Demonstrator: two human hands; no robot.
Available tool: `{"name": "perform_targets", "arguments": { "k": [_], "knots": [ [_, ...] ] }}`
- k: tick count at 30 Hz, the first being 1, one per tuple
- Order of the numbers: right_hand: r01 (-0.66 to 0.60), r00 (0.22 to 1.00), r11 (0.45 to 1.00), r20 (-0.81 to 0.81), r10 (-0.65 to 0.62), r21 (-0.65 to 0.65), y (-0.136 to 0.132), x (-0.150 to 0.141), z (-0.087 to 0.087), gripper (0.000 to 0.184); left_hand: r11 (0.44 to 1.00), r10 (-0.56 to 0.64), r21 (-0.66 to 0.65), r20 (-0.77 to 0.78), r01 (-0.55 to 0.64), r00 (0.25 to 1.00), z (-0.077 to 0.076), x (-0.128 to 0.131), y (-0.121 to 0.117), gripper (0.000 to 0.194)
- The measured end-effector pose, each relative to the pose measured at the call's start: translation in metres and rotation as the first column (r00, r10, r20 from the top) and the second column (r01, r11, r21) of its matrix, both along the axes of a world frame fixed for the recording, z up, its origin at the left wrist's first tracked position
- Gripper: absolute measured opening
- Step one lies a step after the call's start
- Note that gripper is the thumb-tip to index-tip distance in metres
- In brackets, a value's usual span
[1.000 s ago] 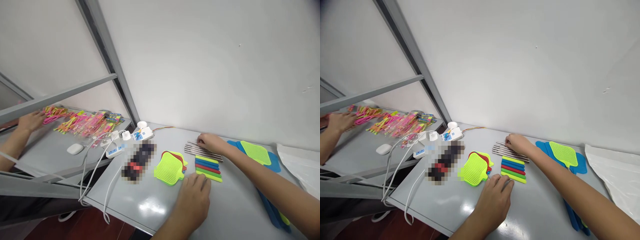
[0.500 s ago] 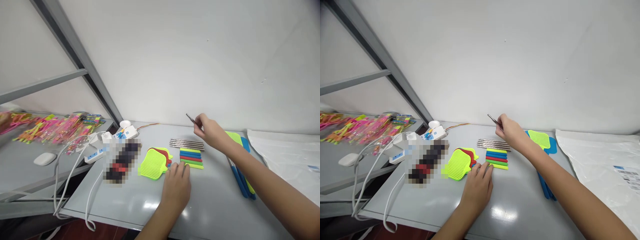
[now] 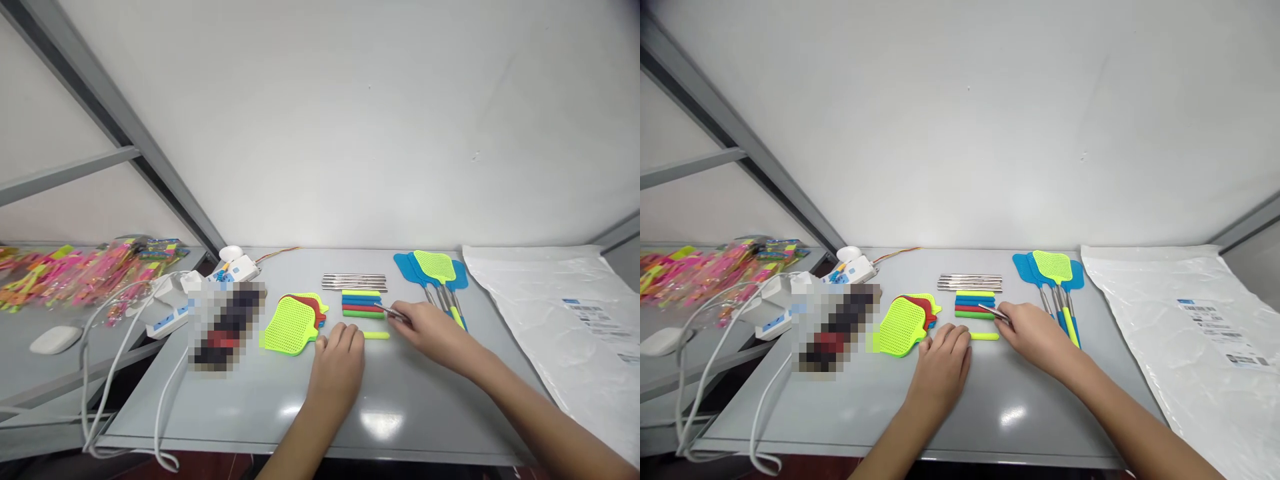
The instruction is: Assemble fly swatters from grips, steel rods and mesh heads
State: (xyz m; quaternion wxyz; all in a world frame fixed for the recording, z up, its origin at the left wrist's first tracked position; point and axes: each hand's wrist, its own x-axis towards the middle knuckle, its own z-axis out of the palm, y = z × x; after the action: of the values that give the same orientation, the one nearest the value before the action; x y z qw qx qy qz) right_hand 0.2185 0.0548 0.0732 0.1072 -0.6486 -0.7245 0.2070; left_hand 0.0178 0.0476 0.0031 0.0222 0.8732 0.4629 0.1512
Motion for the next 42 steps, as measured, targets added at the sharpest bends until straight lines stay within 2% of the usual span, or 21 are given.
{"name": "perform_targets", "arguments": {
  "k": [4, 7, 9, 11, 13, 15, 17, 19, 21, 24, 25, 27, 30, 33, 38, 42],
  "knots": [
    [-0.084, 0.996, 0.994, -0.025, 0.082, -0.068, -0.009, -0.004, -0.016, 0.007, 0.997, -0.022, -0.078, 0.046, 0.025, 0.999, 0.001, -0.003, -0.003, 0.031],
    [-0.134, 0.981, 0.987, -0.153, 0.12, -0.084, -0.013, -0.009, -0.016, 0.006, 0.985, -0.06, -0.137, 0.3, 0.106, 0.952, 0.006, -0.007, -0.01, 0.029],
    [-0.154, 0.946, 0.981, -0.304, 0.113, -0.115, -0.016, -0.013, -0.011, 0.014, 0.971, 0.011, -0.204, 0.565, 0.127, 0.825, 0.01, -0.007, -0.015, 0.028],
    [-0.181, 0.882, 0.972, -0.463, 0.091, -0.152, -0.018, -0.018, -0.004, 0.017, 0.94, 0.187, -0.323, 0.753, 0.107, 0.631, 0.015, -0.004, -0.019, 0.028],
    [-0.203, 0.799, 0.963, -0.598, 0.059, -0.177, -0.019, -0.024, 0.001, 0.018, 0.899, 0.337, -0.426, 0.82, 0.101, 0.463, 0.019, 0.0, -0.021, 0.025],
    [-0.189, 0.725, 0.965, -0.689, 0.013, -0.181, -0.02, -0.029, 0.003, 0.02, 0.896, 0.357, -0.429, 0.85, 0.115, 0.386, 0.021, 0.005, -0.021, 0.021],
    [-0.141, 0.669, 0.975, -0.742, -0.036, -0.174, -0.02, -0.031, 0.002, 0.022, 0.916, 0.315, -0.384, 0.868, 0.115, 0.384, 0.022, 0.007, -0.02, 0.019],
    [-0.085, 0.6, 0.98, -0.794, -0.096, -0.182, -0.019, -0.029, 0.002, 0.027, 0.925, 0.288, -0.364, 0.861, 0.113, 0.42, 0.02, 0.008, -0.02, 0.02],
    [-0.043, 0.436, 0.981, -0.887, -0.152, -0.19, -0.018, -0.028, 0.003, 0.037, 0.914, 0.285, -0.382, 0.842, 0.134, 0.458, 0.018, 0.009, -0.021, 0.022],
    [0.022, 0.09, 0.991, -0.987, -0.131, -0.129, -0.014, -0.03, 0.016, 0.048, 0.876, 0.293, -0.443, 0.801, 0.188, 0.521, 0.013, 0.013, -0.023, 0.023],
    [0.057, 0.007, 0.994, -0.996, -0.091, -0.09, -0.012, -0.033, 0.022, 0.049, 0.862, 0.297, -0.464, 0.788, 0.203, 0.54, 0.012, 0.014, -0.023, 0.023],
    [0.125, -0.082, 0.992, -0.997, 0.001, -0.009, -0.007, -0.042, 0.036, 0.049, 0.846, 0.296, -0.487, 0.769, 0.219, 0.567, 0.01, 0.016, -0.023, 0.023],
    [0.17, -0.135, 0.983, -0.986, 0.1, 0.076, 0.001, -0.06, 0.049, 0.049, 0.834, 0.291, -0.498, 0.762, 0.237, 0.579, 0.007, 0.017, -0.023, 0.023],
    [0.15, -0.158, 0.984, -0.98, 0.122, 0.099, 0.006, -0.075, 0.048, 0.05, 0.82, 0.282, -0.501, 0.774, 0.276, 0.568, 0.005, 0.016, -0.023, 0.024],
    [0.052, -0.058, 0.989, -0.988, 0.144, 0.141, 0.005, -0.083, 0.036, 0.05, 0.807, 0.304, -0.515, 0.783, 0.29, 0.543, 0.007, 0.016, -0.024, 0.026],
    [0.033, -0.049, 0.991, -0.99, 0.132, 0.13, 0.002, -0.08, 0.035, 0.048, 0.796, 0.309, -0.524, 0.782, 0.303, 0.541, 0.008, 0.016, -0.023, 0.026]
  ]
}}
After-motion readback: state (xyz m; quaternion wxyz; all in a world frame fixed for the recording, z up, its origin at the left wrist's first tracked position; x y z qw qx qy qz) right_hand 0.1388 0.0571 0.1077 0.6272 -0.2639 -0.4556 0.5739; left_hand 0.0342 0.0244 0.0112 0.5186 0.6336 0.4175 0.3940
